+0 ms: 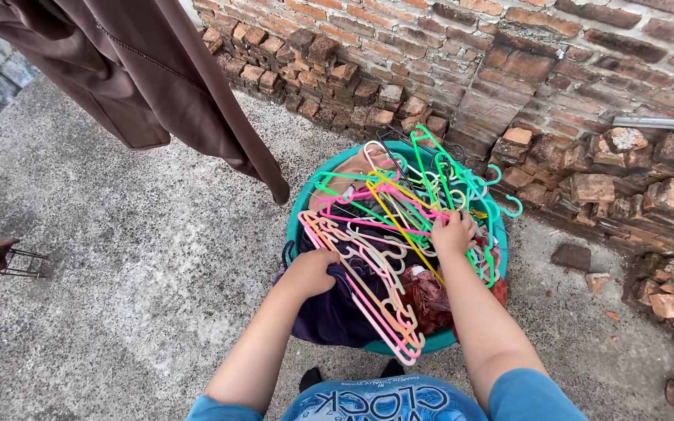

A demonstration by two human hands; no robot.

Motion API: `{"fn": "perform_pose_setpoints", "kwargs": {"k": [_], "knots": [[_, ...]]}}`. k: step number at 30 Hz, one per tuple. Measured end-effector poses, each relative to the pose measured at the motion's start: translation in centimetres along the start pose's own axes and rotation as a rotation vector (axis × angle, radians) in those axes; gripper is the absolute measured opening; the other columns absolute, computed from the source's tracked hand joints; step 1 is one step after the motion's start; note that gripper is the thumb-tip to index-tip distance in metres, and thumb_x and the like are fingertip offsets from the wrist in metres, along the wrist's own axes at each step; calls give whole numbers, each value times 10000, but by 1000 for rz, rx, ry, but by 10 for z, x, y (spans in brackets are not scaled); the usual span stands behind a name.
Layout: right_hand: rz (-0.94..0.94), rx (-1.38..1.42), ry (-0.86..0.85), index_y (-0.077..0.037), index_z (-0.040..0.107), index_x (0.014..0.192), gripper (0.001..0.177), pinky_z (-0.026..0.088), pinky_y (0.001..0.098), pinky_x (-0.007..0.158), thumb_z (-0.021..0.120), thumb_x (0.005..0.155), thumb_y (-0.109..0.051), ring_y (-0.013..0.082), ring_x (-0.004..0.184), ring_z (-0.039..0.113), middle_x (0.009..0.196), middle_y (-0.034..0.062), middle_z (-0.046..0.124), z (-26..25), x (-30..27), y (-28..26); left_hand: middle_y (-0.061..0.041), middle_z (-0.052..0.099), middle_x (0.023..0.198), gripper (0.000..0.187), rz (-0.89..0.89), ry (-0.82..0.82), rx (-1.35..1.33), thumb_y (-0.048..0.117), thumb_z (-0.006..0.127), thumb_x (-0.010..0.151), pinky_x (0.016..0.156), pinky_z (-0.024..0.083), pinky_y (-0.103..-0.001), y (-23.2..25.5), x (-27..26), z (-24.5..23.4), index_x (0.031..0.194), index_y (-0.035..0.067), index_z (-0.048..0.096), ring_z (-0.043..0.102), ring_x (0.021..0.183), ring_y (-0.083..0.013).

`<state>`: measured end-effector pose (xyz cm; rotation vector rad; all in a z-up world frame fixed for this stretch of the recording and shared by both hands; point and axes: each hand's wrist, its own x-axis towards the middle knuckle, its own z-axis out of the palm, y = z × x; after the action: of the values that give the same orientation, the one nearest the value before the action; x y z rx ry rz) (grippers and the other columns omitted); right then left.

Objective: Hanging various items of wet laundry on plastic hangers and clipping them to an outdoor clothesline.

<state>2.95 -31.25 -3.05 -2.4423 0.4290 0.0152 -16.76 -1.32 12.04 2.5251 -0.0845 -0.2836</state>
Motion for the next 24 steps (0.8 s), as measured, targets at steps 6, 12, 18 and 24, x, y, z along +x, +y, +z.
{"fn": "perform_pose_setpoints", "kwargs": {"k": [6,12,18,24], "knots": [[-52,-134,83,-148,629,1251,336,86,748,1150,658,943,-278,409,1511,193,1577,122,403,11,5,14,-158,715,1094,420,-37,94,-88,75,684,663,919,534,-435,7,-4,-9,1081,110,721,676,1053,-371],[-546,121,-252,-77,611,1165,564,447,500,990,759,824,-501,361,1173,561,1221,146,619,-50,-88,-64,-166,696,1141,442,8,117,-141,70,685,657,945,522,-418,-3,-6,-9,1096,101,725,656,1096,-363],[-790,-424,-929,-1,535,1157,740,518,458,919,908,650,-390,407,1046,643,1060,235,664,-81,-202,-100,-177,686,1084,477,-37,143,-175,70,673,682,940,516,-433,-9,-14,-27,1154,129,712,657,1064,-383],[-506,-57,-722,-57,562,1254,518,522,455,900,680,755,-128,400,1049,659,1076,213,670,-58,-204,-93,-162,672,1056,311,-76,239,-133,83,670,703,883,525,-448,-29,-37,-66,1014,87,689,646,1024,-394]]}}
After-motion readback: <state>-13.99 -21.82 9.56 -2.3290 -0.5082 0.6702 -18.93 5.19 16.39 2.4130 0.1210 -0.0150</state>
